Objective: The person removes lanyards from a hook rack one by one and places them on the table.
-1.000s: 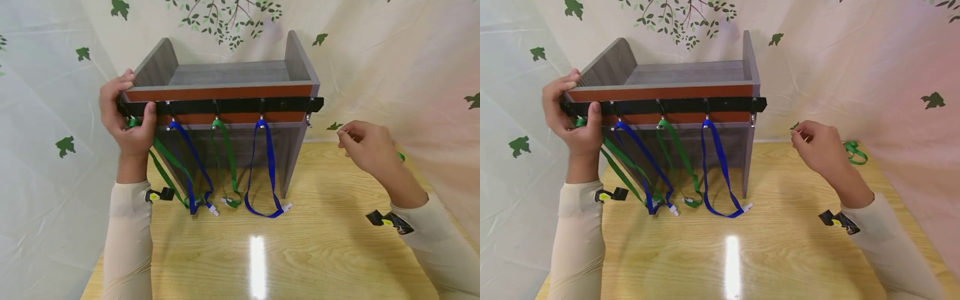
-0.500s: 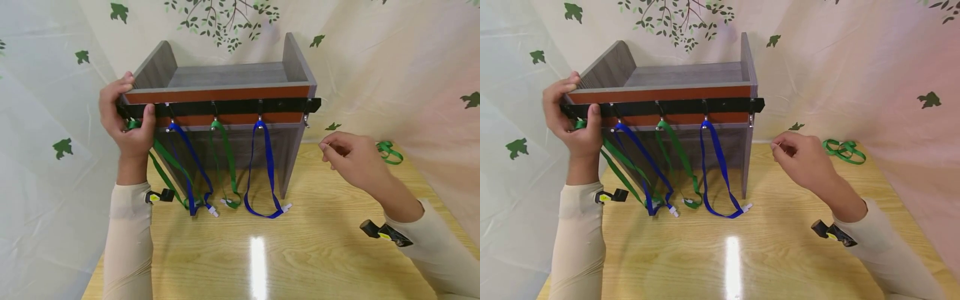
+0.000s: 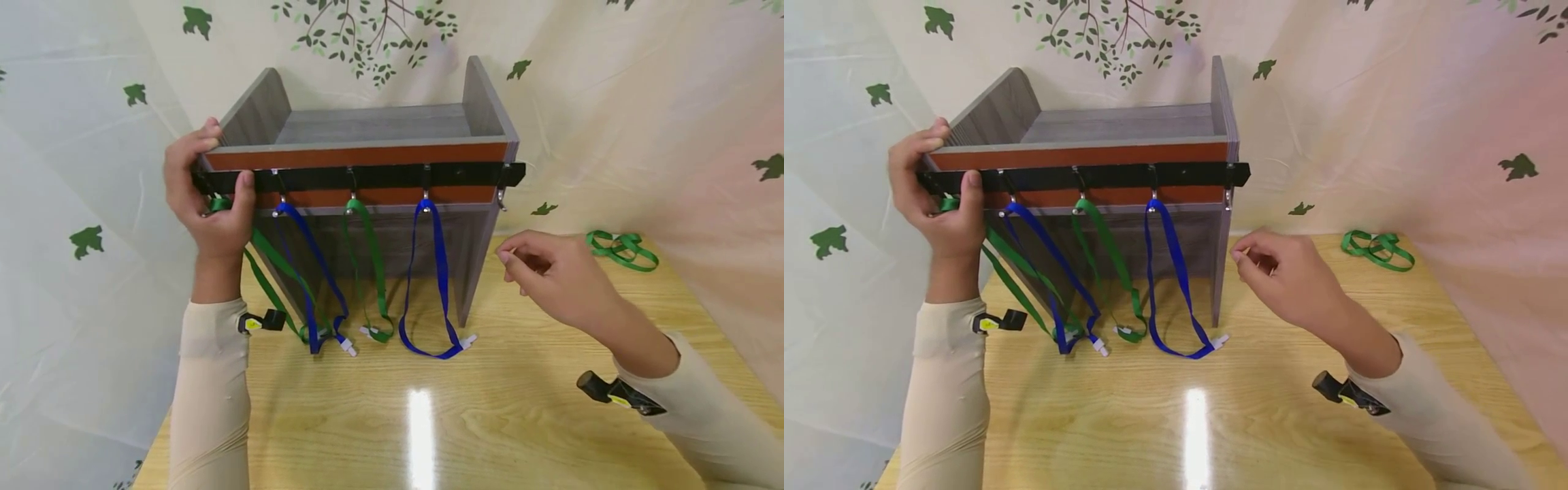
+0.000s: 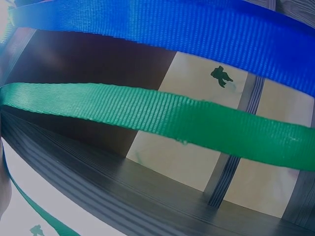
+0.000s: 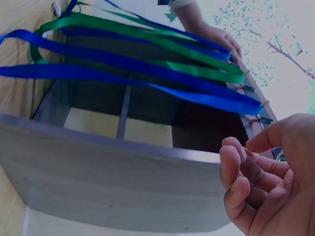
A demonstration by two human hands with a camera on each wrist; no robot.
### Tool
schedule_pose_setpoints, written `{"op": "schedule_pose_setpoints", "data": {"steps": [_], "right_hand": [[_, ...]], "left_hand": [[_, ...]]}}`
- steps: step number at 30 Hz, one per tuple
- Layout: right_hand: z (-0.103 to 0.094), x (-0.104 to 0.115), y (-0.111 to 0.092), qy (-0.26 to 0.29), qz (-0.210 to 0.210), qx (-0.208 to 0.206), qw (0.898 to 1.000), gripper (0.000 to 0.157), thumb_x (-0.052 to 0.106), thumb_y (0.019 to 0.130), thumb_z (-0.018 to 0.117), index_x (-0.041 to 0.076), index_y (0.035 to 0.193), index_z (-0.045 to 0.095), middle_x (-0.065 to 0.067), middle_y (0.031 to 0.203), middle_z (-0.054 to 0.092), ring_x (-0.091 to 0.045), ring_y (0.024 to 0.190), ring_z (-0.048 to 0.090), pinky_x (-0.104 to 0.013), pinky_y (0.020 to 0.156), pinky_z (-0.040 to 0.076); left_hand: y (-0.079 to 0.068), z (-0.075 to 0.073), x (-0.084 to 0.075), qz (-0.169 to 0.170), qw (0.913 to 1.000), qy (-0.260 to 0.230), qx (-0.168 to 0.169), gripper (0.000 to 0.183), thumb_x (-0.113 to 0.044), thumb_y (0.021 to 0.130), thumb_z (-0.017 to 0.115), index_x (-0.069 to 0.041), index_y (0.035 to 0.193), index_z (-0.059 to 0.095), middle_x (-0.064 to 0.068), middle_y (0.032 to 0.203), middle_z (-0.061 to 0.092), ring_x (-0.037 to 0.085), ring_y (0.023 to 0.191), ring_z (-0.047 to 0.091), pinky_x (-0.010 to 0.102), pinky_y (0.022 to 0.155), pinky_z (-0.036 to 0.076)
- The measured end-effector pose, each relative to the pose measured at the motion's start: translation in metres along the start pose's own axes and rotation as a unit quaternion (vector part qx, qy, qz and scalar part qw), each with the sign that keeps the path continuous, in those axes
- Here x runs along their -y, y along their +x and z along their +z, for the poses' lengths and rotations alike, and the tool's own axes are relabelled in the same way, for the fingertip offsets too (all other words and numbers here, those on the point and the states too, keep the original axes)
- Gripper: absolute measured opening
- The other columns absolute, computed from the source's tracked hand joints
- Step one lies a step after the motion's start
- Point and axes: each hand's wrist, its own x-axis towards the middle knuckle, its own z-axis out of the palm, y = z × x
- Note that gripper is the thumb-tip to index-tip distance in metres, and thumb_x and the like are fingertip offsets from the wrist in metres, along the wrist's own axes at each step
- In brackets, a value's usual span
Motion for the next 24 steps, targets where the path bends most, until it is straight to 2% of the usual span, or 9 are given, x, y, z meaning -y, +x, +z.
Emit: {"op": "schedule_pose_setpoints", "data": {"steps": [10, 14, 19, 24], "right_hand": [[0.013, 0.017, 0.007, 0.023, 0.009, 0.025, 0.999, 0.023, 0.02, 0.106, 0.062, 0.011, 0.119, 0.077, 0.001, 0.079, 0.072, -0.011, 0.058, 0.064, -0.026, 0.05, 0.054], [0.018, 0.022, 0.012, 0.031, -0.003, 0.031, 0.999, 0.023, 0.02, 0.106, 0.062, 0.012, 0.121, 0.078, -0.002, 0.082, 0.076, -0.008, 0.057, 0.062, -0.026, 0.046, 0.049], [0.026, 0.025, 0.018, 0.036, -0.023, 0.035, 0.998, 0.025, 0.016, 0.106, 0.062, 0.01, 0.125, 0.078, -0.004, 0.089, 0.079, -0.007, 0.056, 0.061, -0.025, 0.047, 0.049], [0.034, 0.025, 0.022, 0.059, -0.008, 0.043, 0.997, 0.028, 0.016, 0.106, 0.062, 0.007, 0.129, 0.076, -0.008, 0.093, 0.081, -0.008, 0.05, 0.061, -0.027, 0.043, 0.05]], "left_hand": [[0.0, -0.002, 0.001, 0.005, 0.9999, 0.012, 0.006, 0.07, -0.04, 0.076, 0.082, 0.021, 0.1, 0.059, 0.016, 0.108, 0.073, 0.038, 0.113, 0.069, 0.06, 0.118, 0.048], [0.0, -0.001, 0.001, 0.002, 1.0, 0.006, 0.001, 0.069, -0.039, 0.075, 0.083, 0.022, 0.1, 0.059, 0.018, 0.106, 0.072, 0.037, 0.112, 0.069, 0.06, 0.118, 0.049], [0.001, 0.001, 0.001, 0.0, 1.0, -0.001, -0.002, 0.07, -0.04, 0.074, 0.083, 0.021, 0.099, 0.059, 0.023, 0.106, 0.07, 0.037, 0.111, 0.069, 0.059, 0.118, 0.049], [0.0, 0.001, 0.001, 0.001, 1.0, 0.0, -0.004, 0.07, -0.04, 0.074, 0.083, 0.021, 0.099, 0.059, 0.023, 0.106, 0.069, 0.036, 0.112, 0.069, 0.059, 0.118, 0.049]]}}
